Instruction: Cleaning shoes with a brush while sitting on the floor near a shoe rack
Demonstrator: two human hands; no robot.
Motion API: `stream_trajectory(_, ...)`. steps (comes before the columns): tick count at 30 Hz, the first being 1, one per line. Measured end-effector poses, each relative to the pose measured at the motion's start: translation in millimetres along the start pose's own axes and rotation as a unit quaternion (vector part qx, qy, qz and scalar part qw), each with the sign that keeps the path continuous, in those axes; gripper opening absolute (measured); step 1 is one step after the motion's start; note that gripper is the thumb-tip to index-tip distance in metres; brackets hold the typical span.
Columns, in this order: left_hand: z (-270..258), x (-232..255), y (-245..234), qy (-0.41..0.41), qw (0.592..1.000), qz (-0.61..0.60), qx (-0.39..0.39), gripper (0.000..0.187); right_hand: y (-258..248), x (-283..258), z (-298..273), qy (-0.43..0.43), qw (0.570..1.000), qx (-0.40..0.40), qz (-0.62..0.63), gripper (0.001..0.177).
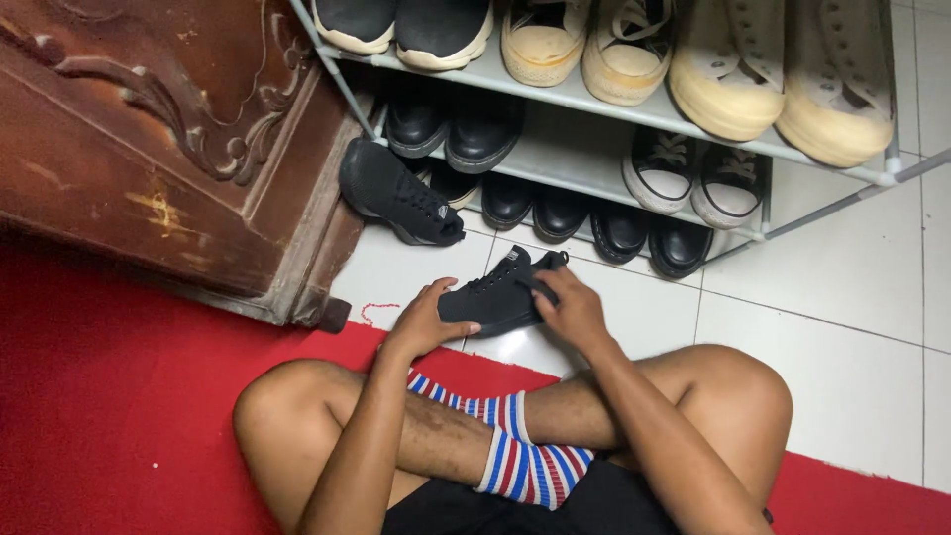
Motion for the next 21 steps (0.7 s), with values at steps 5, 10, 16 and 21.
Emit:
stream_trajectory(5,1,-1,2,-0.008,1.0,-0.012,0.009,0.089,-12,15,16,0.104,0.994,-0.014,0.021,0.03)
stream_trajectory(10,-4,1,0,-0.001,0.999,-0.023,0.022,0.089,-11,78,14,0.258,0.965,-0.033,-0.024,0.027)
stream_trajectory(16,-1,-1,0,0.021,0.999,-0.01,0.023,0.09,-15,-4,6,0.035,0.998,0.046,0.033,0.028)
stream_trajectory(21,5,-7,3,0.03,0.999,-0.013,0.03,0.087,2,-5,6,-0.029,0.999,0.02,-0.025,0.03)
Point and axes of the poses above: each hand's wrist, its own z-axis towards the middle knuckle, its own y-axis out of the palm, x = y × z, the point moved 6 cm from there along z, towards the middle knuckle, and after that the axes turned 4 degrees about y, right-handed, at the moved point
